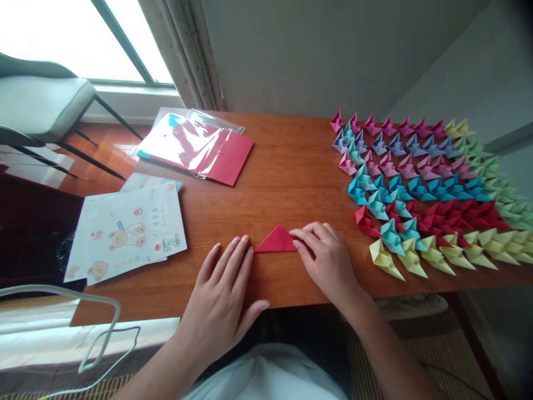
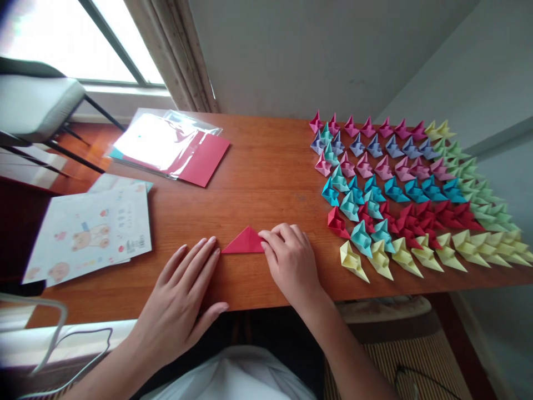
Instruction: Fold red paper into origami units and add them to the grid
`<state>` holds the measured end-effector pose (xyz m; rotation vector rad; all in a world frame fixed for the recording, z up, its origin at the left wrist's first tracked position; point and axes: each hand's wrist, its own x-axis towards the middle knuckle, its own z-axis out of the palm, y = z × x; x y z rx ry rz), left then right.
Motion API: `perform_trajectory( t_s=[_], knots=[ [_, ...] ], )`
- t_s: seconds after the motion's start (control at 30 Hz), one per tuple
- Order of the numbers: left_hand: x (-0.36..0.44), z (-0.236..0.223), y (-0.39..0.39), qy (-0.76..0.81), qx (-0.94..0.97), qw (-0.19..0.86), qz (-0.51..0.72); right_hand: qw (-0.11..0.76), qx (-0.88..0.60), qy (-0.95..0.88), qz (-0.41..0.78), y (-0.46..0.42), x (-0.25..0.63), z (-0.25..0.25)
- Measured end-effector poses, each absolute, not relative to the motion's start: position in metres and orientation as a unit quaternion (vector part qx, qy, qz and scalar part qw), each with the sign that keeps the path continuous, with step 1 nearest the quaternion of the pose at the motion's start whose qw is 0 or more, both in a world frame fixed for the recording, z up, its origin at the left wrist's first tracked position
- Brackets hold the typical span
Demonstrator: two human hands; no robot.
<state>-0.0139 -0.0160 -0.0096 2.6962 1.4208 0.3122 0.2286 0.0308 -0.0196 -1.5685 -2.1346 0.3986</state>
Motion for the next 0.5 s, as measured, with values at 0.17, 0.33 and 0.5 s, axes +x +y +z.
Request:
perform_trajectory(
  t_s=[0.17,0.33,0.5],
  knots=[
    [-0.011,-0.009,-0.006,0.510,0.841,0.055,0.173,0.264,-0.595,-0.744,0.147,0.027,0.225,-0.014],
    [0.002,-0.006,0.007,0.514,0.831,0.086,0.196,0.265,-0.604,-0.734,0.166,0.024,0.215,-0.013],
    [0.014,-0.007,0.019,0.518,0.817,0.112,0.226,0.309,-0.570,-0.715,0.260,0.023,0.215,-0.005]
  ],
)
